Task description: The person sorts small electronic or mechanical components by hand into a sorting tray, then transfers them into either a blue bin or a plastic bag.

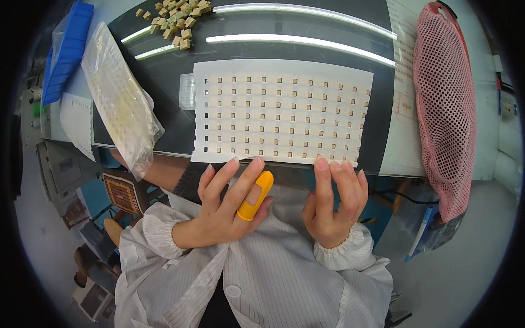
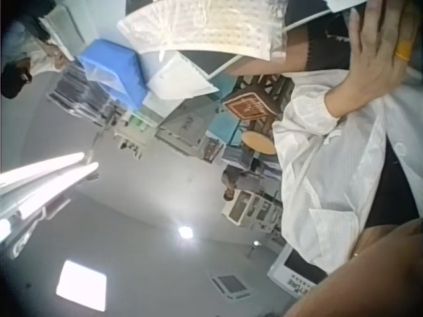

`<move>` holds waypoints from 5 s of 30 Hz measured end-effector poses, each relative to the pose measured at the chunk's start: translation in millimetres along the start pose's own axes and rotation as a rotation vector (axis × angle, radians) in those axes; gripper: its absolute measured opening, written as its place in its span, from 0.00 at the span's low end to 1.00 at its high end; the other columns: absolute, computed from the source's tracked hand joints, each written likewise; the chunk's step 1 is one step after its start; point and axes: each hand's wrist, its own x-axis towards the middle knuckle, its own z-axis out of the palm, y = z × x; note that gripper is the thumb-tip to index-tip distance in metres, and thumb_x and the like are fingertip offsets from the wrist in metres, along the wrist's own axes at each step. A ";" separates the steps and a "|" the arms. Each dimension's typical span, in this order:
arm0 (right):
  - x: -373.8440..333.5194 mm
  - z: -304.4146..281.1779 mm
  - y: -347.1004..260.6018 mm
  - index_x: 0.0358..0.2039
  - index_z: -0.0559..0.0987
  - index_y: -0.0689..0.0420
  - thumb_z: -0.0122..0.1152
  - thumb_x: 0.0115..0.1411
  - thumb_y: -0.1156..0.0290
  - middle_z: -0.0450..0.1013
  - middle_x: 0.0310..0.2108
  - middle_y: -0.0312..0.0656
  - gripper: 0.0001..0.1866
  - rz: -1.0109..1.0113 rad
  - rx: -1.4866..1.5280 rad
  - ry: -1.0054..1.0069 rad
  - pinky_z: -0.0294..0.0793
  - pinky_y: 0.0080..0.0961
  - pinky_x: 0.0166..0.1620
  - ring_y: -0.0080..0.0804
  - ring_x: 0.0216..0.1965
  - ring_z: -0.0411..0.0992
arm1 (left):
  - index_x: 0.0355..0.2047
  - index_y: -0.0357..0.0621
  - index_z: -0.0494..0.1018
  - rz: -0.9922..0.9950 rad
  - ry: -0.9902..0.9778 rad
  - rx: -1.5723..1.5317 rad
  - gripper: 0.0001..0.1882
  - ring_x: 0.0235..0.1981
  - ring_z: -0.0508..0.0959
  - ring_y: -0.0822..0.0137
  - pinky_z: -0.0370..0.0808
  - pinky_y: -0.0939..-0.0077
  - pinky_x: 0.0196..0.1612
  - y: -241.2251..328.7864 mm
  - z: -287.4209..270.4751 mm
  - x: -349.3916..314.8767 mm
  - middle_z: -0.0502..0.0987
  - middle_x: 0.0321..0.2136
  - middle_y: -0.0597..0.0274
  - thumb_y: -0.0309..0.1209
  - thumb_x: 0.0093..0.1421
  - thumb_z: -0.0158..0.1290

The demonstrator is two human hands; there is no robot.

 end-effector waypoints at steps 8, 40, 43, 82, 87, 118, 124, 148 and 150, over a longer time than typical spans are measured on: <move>-1.2 -1.2 0.8 0.47 0.74 0.58 0.52 0.45 0.87 0.64 0.46 0.41 0.26 0.008 0.014 -0.016 0.63 0.40 0.54 0.38 0.52 0.64 | 0.48 0.52 0.72 -0.159 -0.045 0.057 0.19 0.58 0.63 0.62 0.48 0.58 0.62 1.5 0.5 -3.6 0.65 0.56 0.69 0.35 0.55 0.49; 19.0 -3.3 9.0 0.42 0.78 0.49 0.62 0.40 0.83 0.64 0.45 0.42 0.25 -0.255 0.074 -0.021 0.66 0.29 0.47 0.40 0.46 0.61 | 0.52 0.58 0.69 -0.117 -0.117 0.234 0.26 0.54 0.64 0.47 0.64 0.40 0.51 10.5 -8.3 19.9 0.65 0.51 0.59 0.34 0.50 0.56; 25.7 -1.6 17.8 0.42 0.78 0.51 0.64 0.40 0.82 0.66 0.44 0.42 0.24 -0.359 0.076 -0.038 0.70 0.26 0.43 0.39 0.44 0.64 | 0.52 0.57 0.69 -0.080 -0.110 0.290 0.27 0.52 0.65 0.45 0.67 0.42 0.49 8.3 -5.9 18.9 0.65 0.51 0.57 0.31 0.50 0.55; 35.4 -10.1 38.6 0.43 0.70 0.64 0.51 0.51 0.83 0.72 0.41 0.51 0.16 -0.434 0.406 -0.008 0.73 0.34 0.48 0.47 0.45 0.72 | 0.52 0.66 0.70 -0.113 -0.116 0.300 0.26 0.49 0.67 0.37 0.70 0.43 0.45 20.4 -4.4 26.9 0.65 0.48 0.48 0.29 0.51 0.53; 29.4 5.7 31.6 0.44 0.71 0.61 0.51 0.50 0.85 0.74 0.40 0.47 0.18 -0.432 0.349 0.013 0.72 0.33 0.50 0.41 0.45 0.72 | 0.49 0.45 0.71 -0.236 -0.079 0.101 0.26 0.52 0.65 0.39 0.64 0.38 0.48 20.4 -7.0 20.8 0.67 0.51 0.50 0.32 0.47 0.59; 43.5 -3.3 0.5 0.43 0.78 0.52 0.62 0.39 0.80 0.65 0.43 0.44 0.25 -0.333 0.172 -0.098 0.68 0.34 0.47 0.43 0.44 0.65 | 0.48 0.62 0.72 -0.386 -0.097 0.102 0.26 0.56 0.60 0.48 0.51 0.45 0.56 -4.7 -26.4 7.2 0.65 0.54 0.66 0.39 0.45 0.59; 55.4 1.7 2.4 0.43 0.78 0.48 0.67 0.36 0.77 0.66 0.43 0.41 0.27 -0.522 0.117 -0.115 0.69 0.26 0.41 0.37 0.41 0.64 | 0.47 0.61 0.72 -0.293 -0.122 0.189 0.22 0.54 0.63 0.51 0.55 0.45 0.55 -11.2 -29.3 11.5 0.67 0.51 0.64 0.35 0.49 0.54; 44.3 -17.1 50.8 0.39 0.79 0.57 0.60 0.35 0.83 0.71 0.40 0.40 0.24 -0.563 0.038 -0.078 0.73 0.22 0.39 0.34 0.38 0.68 | 0.46 0.53 0.74 -0.295 -0.092 0.153 0.23 0.53 0.64 0.54 0.57 0.60 0.50 -15.3 -29.0 8.9 0.69 0.51 0.64 0.29 0.46 0.55; 43.5 -18.3 52.0 0.39 0.79 0.57 0.59 0.35 0.84 0.70 0.40 0.40 0.25 -0.549 0.049 -0.087 0.73 0.23 0.39 0.35 0.38 0.68 | 0.46 0.52 0.74 -0.305 -0.073 0.140 0.23 0.53 0.64 0.54 0.57 0.61 0.49 -16.4 -29.4 8.8 0.69 0.51 0.65 0.29 0.45 0.56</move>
